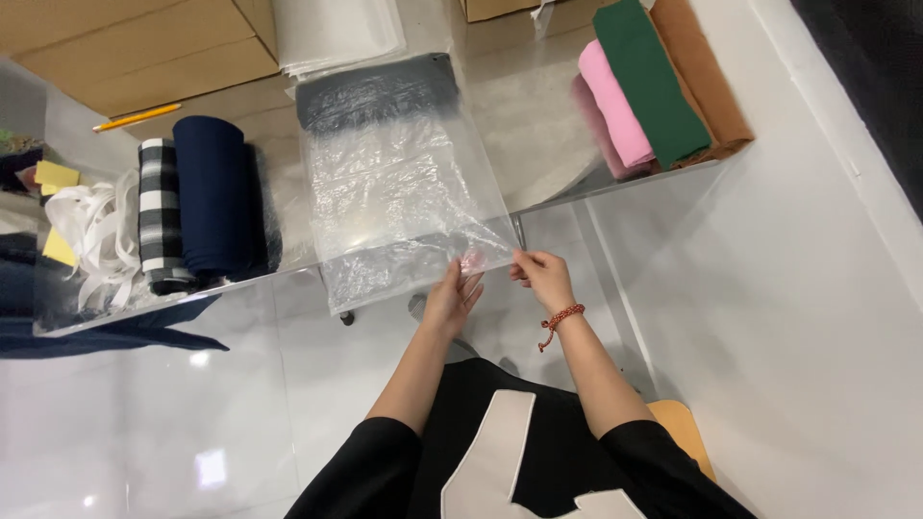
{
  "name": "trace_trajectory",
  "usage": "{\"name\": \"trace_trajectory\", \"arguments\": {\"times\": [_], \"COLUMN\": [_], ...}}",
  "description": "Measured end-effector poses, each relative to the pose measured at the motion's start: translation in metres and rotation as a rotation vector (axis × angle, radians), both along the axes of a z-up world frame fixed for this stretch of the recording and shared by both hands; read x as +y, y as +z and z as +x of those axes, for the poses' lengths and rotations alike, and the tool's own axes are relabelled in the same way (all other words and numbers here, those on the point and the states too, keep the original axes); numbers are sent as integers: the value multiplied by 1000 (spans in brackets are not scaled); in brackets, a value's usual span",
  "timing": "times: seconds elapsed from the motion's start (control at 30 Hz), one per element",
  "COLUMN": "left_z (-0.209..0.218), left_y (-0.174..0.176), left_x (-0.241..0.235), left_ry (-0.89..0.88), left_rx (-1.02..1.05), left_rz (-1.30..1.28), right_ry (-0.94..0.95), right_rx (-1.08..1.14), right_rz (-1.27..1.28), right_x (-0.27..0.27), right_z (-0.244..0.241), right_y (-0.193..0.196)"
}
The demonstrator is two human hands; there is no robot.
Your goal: The person wraps a folded dark garment in a clear plastic bag and places it into a cardboard box. They then close the box and tie it securely with a white ribbon, finishing with a bow. Finally, they attach a yellow sticky note to the top of the box using a pencil.
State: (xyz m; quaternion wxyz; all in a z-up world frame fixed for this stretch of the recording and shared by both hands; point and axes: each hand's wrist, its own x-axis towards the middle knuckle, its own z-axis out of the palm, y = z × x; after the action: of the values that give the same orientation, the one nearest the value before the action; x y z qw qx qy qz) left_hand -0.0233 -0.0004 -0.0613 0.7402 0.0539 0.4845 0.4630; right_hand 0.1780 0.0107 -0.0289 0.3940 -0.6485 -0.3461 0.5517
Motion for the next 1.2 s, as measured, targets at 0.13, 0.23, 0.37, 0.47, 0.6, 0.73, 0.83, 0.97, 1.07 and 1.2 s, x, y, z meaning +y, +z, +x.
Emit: {"name": "trace_trajectory", "arguments": {"times": [0.13,0.23,0.37,0.47,0.6,0.73,0.83,0.97,1.07,1.2], "left_z": [-46,-78,-105,-119,-134,-154,-163,-171,-191,-180], "left_y": [-36,-34,-32,-47,-53,-45,-30,-14,-48,-1], "left_x": [-19,-38,-59,-68,-77,-82,-85,-83,-66,-34], "left_ry": [130,215,302,386,472,532,558,585,564,463], "left_rx": [8,48,75,90,117,153,190,431,668,1007], "left_rz": [-25,-21,14,-7,-23,-27,-11,-85,-123,-39], "right_ry": [-21,-42,-94,-125,-158,-121,-15,-53,-103,-122], "right_rx": [16,-1,-22,-49,-95,-106,-98,-199,-362,-492], "right_rz": [10,17,50,62,48,10,-64,1,135,433], "right_x": [-8,-11,-12,-13,-11,-13,-15,-10,6,36], "right_z": [1,-2,3,8,18,21,25,23,14,-10], "right_y": [-15,-20,-27,-32,-41,-33,-27,-24,-19,10]}}
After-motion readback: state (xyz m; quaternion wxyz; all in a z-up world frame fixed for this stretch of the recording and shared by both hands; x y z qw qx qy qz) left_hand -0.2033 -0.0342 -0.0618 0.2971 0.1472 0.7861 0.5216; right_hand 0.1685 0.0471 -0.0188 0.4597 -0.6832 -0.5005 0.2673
